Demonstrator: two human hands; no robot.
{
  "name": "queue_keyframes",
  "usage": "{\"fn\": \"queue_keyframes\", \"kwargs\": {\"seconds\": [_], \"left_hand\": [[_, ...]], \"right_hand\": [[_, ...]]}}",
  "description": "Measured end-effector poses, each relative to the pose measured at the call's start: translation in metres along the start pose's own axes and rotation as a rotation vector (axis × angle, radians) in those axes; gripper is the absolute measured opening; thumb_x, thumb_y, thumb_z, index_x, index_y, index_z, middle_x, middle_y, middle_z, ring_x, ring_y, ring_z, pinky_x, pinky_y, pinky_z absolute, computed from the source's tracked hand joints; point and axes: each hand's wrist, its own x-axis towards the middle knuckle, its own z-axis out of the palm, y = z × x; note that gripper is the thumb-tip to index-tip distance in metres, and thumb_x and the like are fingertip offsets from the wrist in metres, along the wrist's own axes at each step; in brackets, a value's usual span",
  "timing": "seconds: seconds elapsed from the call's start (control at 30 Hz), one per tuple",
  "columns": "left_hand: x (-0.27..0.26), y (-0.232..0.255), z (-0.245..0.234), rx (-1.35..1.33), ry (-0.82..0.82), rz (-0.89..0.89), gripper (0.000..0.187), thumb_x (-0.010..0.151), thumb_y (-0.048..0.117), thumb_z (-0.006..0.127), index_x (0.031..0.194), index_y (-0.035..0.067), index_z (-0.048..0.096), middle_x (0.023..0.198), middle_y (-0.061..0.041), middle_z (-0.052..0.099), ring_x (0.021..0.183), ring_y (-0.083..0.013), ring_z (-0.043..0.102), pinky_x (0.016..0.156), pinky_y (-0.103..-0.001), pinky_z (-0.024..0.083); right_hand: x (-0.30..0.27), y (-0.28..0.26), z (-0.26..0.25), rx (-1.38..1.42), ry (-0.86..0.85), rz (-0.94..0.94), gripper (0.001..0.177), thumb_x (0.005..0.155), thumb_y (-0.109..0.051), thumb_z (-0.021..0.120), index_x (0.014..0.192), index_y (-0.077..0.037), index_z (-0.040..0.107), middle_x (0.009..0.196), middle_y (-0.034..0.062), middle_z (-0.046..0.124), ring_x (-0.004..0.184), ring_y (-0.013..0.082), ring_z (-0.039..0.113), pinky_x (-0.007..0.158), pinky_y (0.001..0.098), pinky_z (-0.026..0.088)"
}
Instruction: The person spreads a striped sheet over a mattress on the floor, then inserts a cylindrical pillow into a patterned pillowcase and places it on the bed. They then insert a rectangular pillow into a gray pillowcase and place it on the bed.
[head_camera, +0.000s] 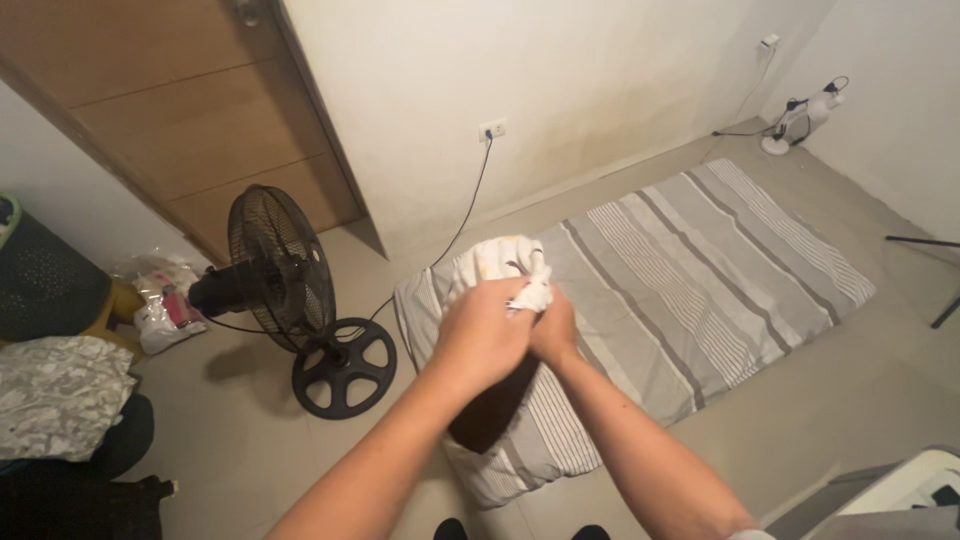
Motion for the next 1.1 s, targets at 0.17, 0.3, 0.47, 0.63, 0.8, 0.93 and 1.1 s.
{"fn": "queue_keyframes", "kwargs": {"seconds": [0.17, 0.3, 0.47, 0.63, 0.8, 0.93, 1.1], "left_hand": [[0.011, -0.044, -0.007, 0.151, 0.204, 0.003, 0.027, 0.079, 0.025, 0.06, 0.093, 0.003, 0.07, 0.087, -0.024, 0.068, 0.085, -0.0421, 0.063, 0.075, -0.046, 0.048], [0.056, -0.06, 0.001, -0.092, 0.009, -0.183, 0.027, 0.085, 0.024, 0.054, 0.088, 0.002, 0.069, 0.078, -0.023, 0.068, 0.075, -0.0367, 0.067, 0.069, -0.041, 0.05], [0.097, -0.02, 0.037, -0.296, 0.03, 0.04, 0.022, 0.081, 0.013, 0.05, 0.083, 0.001, 0.068, 0.072, -0.019, 0.067, 0.068, -0.029, 0.067, 0.065, -0.036, 0.05], [0.093, 0.006, 0.038, -0.244, 0.036, 0.141, 0.017, 0.078, 0.009, 0.053, 0.083, 0.0, 0.067, 0.074, -0.022, 0.065, 0.071, -0.0364, 0.066, 0.065, -0.04, 0.05], [0.081, 0.006, 0.043, -0.098, 0.09, 0.189, 0.015, 0.074, 0.007, 0.058, 0.083, 0.001, 0.068, 0.079, -0.023, 0.065, 0.08, -0.0433, 0.061, 0.067, -0.045, 0.049], [0.079, -0.016, 0.046, 0.026, 0.116, 0.174, 0.019, 0.072, 0.004, 0.058, 0.089, 0.001, 0.065, 0.083, -0.024, 0.066, 0.084, -0.0431, 0.061, 0.074, -0.049, 0.048], [0.055, -0.051, 0.061, 0.165, -0.017, -0.018, 0.044, 0.075, 0.001, 0.057, 0.117, 0.012, 0.061, 0.089, -0.022, 0.067, 0.091, -0.041, 0.062, 0.081, -0.049, 0.046]], "right_hand": [[0.005, -0.051, -0.033, -0.022, 0.145, 0.034, 0.042, 0.073, -0.035, 0.076, 0.1, -0.005, 0.064, 0.097, 0.018, 0.071, 0.096, 0.0341, 0.068, 0.079, 0.04, 0.052], [0.003, -0.069, -0.05, -0.106, 0.2, 0.093, 0.051, 0.069, -0.034, 0.081, 0.106, -0.004, 0.061, 0.102, 0.0177, 0.07, 0.099, 0.0353, 0.065, 0.082, 0.0417, 0.05], [-0.005, -0.059, -0.049, -0.143, 0.177, 0.033, 0.072, 0.066, -0.031, 0.082, 0.121, -0.001, 0.045, 0.113, 0.0243, 0.059, 0.108, 0.0395, 0.057, 0.088, 0.0438, 0.046], [-0.019, -0.044, -0.059, -0.133, -0.014, -0.048, 0.075, 0.068, -0.027, 0.075, 0.131, -0.004, 0.041, 0.12, 0.0223, 0.052, 0.113, 0.037, 0.053, 0.095, 0.0432, 0.043], [-0.029, -0.05, -0.063, 0.005, -0.136, -0.193, 0.077, 0.075, -0.027, 0.071, 0.138, -0.003, 0.035, 0.127, 0.0233, 0.049, 0.121, 0.0377, 0.048, 0.102, 0.0437, 0.038], [-0.037, -0.066, -0.065, 0.092, -0.21, -0.385, 0.08, 0.069, -0.017, 0.071, 0.137, 0.003, 0.032, 0.129, 0.0295, 0.046, 0.121, 0.0439, 0.045, 0.098, 0.0472, 0.036], [-0.039, -0.05, -0.031, -0.02, -0.107, -0.219, 0.026, 0.077, -0.006, 0.055, 0.102, -0.001, 0.06, 0.095, 0.0248, 0.066, 0.094, 0.043, 0.061, 0.079, 0.0437, 0.05]]}}
